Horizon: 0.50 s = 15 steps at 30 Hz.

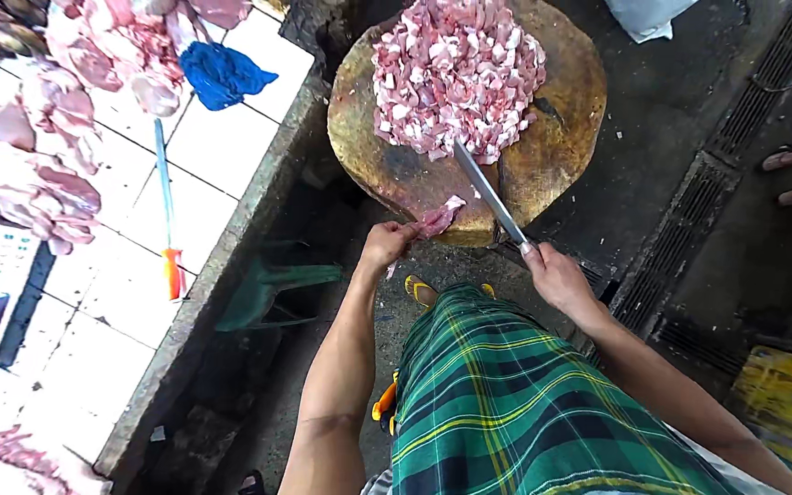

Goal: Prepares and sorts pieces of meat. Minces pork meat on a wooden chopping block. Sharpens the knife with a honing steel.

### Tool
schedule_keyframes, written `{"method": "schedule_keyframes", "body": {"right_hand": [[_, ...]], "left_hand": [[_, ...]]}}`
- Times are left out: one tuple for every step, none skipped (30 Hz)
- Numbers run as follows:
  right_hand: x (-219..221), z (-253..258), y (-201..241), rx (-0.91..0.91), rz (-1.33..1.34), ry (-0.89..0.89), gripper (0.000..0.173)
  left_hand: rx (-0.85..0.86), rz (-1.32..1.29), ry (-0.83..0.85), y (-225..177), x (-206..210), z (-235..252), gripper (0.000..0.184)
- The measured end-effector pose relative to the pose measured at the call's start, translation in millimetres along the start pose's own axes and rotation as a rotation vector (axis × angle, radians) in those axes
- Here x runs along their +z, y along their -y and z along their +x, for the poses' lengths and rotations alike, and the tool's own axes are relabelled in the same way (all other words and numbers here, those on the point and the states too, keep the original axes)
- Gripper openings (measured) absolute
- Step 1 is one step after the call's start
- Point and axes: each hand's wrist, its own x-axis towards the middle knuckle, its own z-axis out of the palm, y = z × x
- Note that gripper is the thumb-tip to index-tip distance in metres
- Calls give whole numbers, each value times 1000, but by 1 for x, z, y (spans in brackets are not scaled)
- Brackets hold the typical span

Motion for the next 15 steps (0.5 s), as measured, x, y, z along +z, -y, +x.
{"method": "schedule_keyframes", "body": {"right_hand": [[-5,-7,4,-28,21,-57,64],[-9,-13,8,-78,56,-118,61],[-11,-17,12,-148,92,-179,58],[-9,-21,16,-226,134,-233,55],[-5,-21,19,-306,166,-275,52],[1,-18,19,-376,179,-296,50],[9,-13,18,-411,170,-288,50],[17,-7,14,-402,135,-248,51],[24,0,10,-343,74,-177,53],[25,7,7,-235,3,-75,57],[21,11,9,-125,-36,9,62],[13,12,12,-64,-49,34,66],[6,9,15,-42,-45,21,67],[-1,4,18,-44,-25,-17,65],[-6,-2,21,-74,9,-74,62]], "left_hand": [[17,4,0,2,0,0,40],[36,-5,3,4,0,2,38],[49,-24,6,6,1,4,39],[55,-47,14,9,2,5,40],[51,-70,26,10,3,6,40],[40,-81,31,10,5,6,40],[26,-84,30,10,6,6,39],[7,-85,27,9,6,6,38],[-12,-81,20,9,7,5,36],[-31,-79,10,8,8,5,35],[-49,-81,4,6,8,5,35],[-63,-87,-3,4,7,4,34],[-72,-100,-5,5,6,3,33],[-73,-114,-5,6,6,2,32],[-70,-125,0,7,6,1,31]]}}
